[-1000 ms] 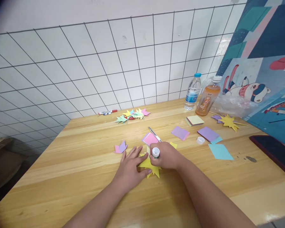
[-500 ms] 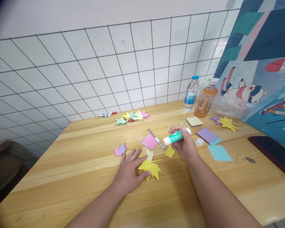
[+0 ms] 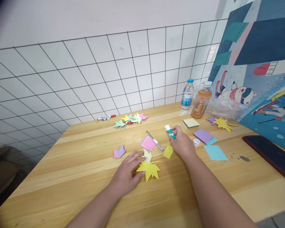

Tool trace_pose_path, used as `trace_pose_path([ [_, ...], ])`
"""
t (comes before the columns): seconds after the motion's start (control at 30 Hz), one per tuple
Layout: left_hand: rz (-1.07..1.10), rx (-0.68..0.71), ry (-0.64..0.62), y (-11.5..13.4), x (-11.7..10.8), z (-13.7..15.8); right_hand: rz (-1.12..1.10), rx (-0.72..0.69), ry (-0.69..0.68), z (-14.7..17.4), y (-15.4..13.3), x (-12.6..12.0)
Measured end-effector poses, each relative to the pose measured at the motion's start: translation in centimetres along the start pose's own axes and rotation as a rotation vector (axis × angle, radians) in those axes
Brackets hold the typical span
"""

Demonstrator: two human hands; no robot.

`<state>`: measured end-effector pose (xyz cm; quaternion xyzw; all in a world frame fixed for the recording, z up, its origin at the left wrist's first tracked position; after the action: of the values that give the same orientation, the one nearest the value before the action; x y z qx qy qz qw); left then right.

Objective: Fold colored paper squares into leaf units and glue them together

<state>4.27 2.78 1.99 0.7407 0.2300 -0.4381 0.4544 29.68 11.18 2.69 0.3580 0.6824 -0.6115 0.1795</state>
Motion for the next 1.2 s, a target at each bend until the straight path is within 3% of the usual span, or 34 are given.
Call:
trace_pose_path([
  [0.07,-0.015,0.024,-0.046,0.0,0.2,0.0,0.206,-0.048,0.073,-0.2,-0.2,-0.8],
  [0.17,-0.075,0.019,-0.051,0.5,0.1,0.2,0.276,-0.209,0.104,0.2,-1.1,-1.9],
  [0.27,-0.152,-0.012,0.015,1.5,-0.2,0.5,0.235,-0.355,-0.212,0.9,-1.3,-1.3],
  [0.33,-0.189,-0.037,0.038,2.1,-0.4,0.8,0.228,-0.378,-0.370,1.4,-1.0,-0.8],
  [0.5,-0.166,-0.092,0.109,2.3,-1.4,0.9,0.243,-0.321,-0.466,1.6,-0.4,-0.4],
  [0.7,-0.066,0.105,0.143,1.7,-2.6,1.0,0.208,-0.206,-0.526,1.9,-0.4,-0.6],
  [0.87,-0.111,-0.008,0.186,0.5,-2.3,0.8,0.119,-0.169,-0.535,1.9,-0.5,-0.9],
  [1.0,-0.100,0.038,0.084,0.1,-1.1,0.6,-0.176,-0.181,-0.478,2.3,-2.7,-1.5],
  [1.1,-0.047,0.018,0.029,0.6,-0.2,0.7,-0.450,-0.077,-0.578,3.3,-4.4,-0.6],
  [1.2,-0.048,-0.106,0.067,1.6,0.0,0.9,-0.481,0.025,-0.667,4.5,-4.9,1.4],
])
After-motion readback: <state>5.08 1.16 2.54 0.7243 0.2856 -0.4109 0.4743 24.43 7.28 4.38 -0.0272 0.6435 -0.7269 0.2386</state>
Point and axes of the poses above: each hand's wrist, its own z-axis away from the middle knuckle, its own x-axis out of the palm, y = z × x, the point moved 3 cm from there along -z, towards the middle knuckle, and after that the axes turned 2 degrees about -z, right-handed, at the moved point
